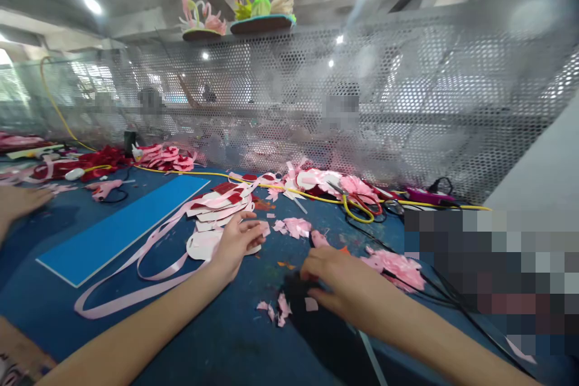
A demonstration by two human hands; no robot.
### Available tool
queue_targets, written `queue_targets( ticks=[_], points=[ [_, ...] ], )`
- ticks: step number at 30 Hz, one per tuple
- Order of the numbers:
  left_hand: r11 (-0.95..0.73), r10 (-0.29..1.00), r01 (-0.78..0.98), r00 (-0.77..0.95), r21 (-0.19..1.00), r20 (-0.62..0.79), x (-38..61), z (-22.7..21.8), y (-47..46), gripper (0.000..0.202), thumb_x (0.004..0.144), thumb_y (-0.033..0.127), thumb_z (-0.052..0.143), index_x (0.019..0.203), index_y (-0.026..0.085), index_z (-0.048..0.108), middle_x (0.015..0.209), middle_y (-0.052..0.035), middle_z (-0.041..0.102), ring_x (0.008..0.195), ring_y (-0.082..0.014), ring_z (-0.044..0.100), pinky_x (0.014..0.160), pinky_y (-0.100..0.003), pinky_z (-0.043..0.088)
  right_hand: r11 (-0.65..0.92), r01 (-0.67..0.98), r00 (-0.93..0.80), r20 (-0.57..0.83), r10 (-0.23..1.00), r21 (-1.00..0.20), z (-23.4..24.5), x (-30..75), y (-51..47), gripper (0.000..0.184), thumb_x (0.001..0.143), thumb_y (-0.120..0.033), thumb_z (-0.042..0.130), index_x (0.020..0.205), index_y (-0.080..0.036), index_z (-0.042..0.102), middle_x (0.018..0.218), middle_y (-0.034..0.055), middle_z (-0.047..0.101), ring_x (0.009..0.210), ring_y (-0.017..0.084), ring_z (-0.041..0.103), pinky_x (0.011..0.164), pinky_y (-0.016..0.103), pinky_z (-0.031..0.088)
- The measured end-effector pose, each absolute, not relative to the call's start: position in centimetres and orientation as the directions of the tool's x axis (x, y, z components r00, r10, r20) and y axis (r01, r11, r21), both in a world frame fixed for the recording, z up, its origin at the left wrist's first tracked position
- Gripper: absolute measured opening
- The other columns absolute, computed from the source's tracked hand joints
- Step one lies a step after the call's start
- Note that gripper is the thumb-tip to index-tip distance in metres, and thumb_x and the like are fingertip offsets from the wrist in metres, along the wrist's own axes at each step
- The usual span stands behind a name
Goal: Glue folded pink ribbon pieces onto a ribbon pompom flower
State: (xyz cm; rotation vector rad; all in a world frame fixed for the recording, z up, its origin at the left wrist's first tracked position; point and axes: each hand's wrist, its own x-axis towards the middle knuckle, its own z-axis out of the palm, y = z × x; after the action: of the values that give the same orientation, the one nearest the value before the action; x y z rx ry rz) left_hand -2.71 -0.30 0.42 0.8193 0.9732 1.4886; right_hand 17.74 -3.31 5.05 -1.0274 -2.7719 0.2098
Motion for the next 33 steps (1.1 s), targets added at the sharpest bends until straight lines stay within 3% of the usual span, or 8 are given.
queue_targets(
  ticks=[4,7,14,19,22,25,30,33],
  points=[
    [-0.006,0.999,-0.358,-0.034,0.934,-0.007,-1.8,0.1,-1.0,0.043,0.059,0.021,0.079,0.091,0.018,0.051,0.074,0.0003,0.066,0.063,-0.0113,0.063,0.062,-0.022,0.051,0.757,0.631,-0.762,0.048,0.646,-0.171,2.7,18.4,-2.9,0.006,0.075,-0.011,0.062,0.073,-0.017,0.061,0.077,0.0045,0.062,0.071,0.019,0.058,0.062,0.027,0.041],
    [0.010,1.000,-0.329,0.003,0.944,-0.010,-1.4,-0.3,-1.2,0.043,0.059,0.023,0.078,0.091,0.018,0.051,0.072,0.0010,0.065,0.063,-0.0108,0.062,0.062,-0.021,0.049,0.776,0.602,-0.784,0.048,0.619,-0.189,2.4,18.6,-2.8,0.013,0.078,-0.009,0.055,0.070,-0.018,0.060,0.074,0.0025,0.062,0.064,0.015,0.056,0.057,0.025,0.038],
    [0.033,0.999,-0.297,0.046,0.954,-0.020,-0.8,-0.8,-1.3,0.043,0.058,0.027,0.078,0.089,0.018,0.050,0.069,0.0037,0.061,0.060,-0.0100,0.060,0.061,-0.022,0.049,0.710,0.613,-0.718,0.130,0.684,-0.348,7.4,19.3,-3.0,0.014,0.077,-0.011,0.055,0.069,-0.022,0.057,0.064,-0.0044,0.061,0.054,0.010,0.053,0.048,0.020,0.034],
    [0.022,0.998,-0.264,0.064,0.964,-0.006,-0.5,-0.8,-1.4,0.043,0.059,0.029,0.077,0.089,0.018,0.049,0.068,0.0034,0.061,0.056,-0.0097,0.059,0.058,-0.022,0.049,0.649,0.717,-0.534,0.399,0.746,-0.254,6.9,18.1,-0.2,0.011,0.079,-0.011,0.051,0.077,-0.019,0.059,0.072,0.0012,0.063,0.067,0.015,0.056,0.063,0.026,0.042],
    [0.019,0.999,-0.262,0.043,0.965,-0.008,-0.6,-1.1,-1.2,0.043,0.060,0.029,0.077,0.089,0.018,0.048,0.068,0.0035,0.061,0.056,-0.0093,0.059,0.059,-0.022,0.049,0.670,0.709,-0.566,0.390,0.727,-0.221,5.2,17.7,2.7,0.027,0.073,-0.001,0.050,0.091,-0.017,0.062,0.094,0.0065,0.065,0.091,0.021,0.056,0.079,0.033,0.042],
    [0.018,1.000,-0.275,0.007,0.961,-0.017,-0.6,-1.4,-0.9,0.044,0.058,0.030,0.078,0.088,0.018,0.048,0.065,0.0049,0.060,0.053,-0.0086,0.057,0.057,-0.022,0.048,0.688,0.687,-0.588,0.376,0.716,-0.235,4.3,18.0,4.1,0.038,0.070,0.003,0.048,0.099,-0.017,0.060,0.104,0.0075,0.061,0.098,0.021,0.054,0.085,0.034,0.041],
    [-0.012,1.000,-0.277,0.008,0.961,0.015,-0.4,-1.4,-1.0,0.043,0.058,0.031,0.078,0.086,0.018,0.048,0.065,0.0052,0.060,0.053,-0.0088,0.058,0.057,-0.022,0.047,0.658,0.691,-0.540,0.392,0.745,-0.300,3.9,18.3,1.7,0.006,0.083,-0.019,0.053,0.081,-0.017,0.059,0.085,0.0047,0.060,0.084,0.019,0.055,0.075,0.031,0.043],
    [-0.041,0.998,-0.268,0.043,0.963,0.055,-0.3,-1.0,-1.4,0.042,0.060,0.030,0.076,0.087,0.018,0.047,0.066,0.0045,0.061,0.053,-0.0087,0.058,0.057,-0.021,0.046,0.645,0.677,-0.547,0.343,0.764,-0.356,2.9,17.3,-0.4,0.010,0.079,-0.027,0.060,0.074,-0.019,0.057,0.076,0.0021,0.060,0.074,0.017,0.055,0.066,0.029,0.043]
  ],
)
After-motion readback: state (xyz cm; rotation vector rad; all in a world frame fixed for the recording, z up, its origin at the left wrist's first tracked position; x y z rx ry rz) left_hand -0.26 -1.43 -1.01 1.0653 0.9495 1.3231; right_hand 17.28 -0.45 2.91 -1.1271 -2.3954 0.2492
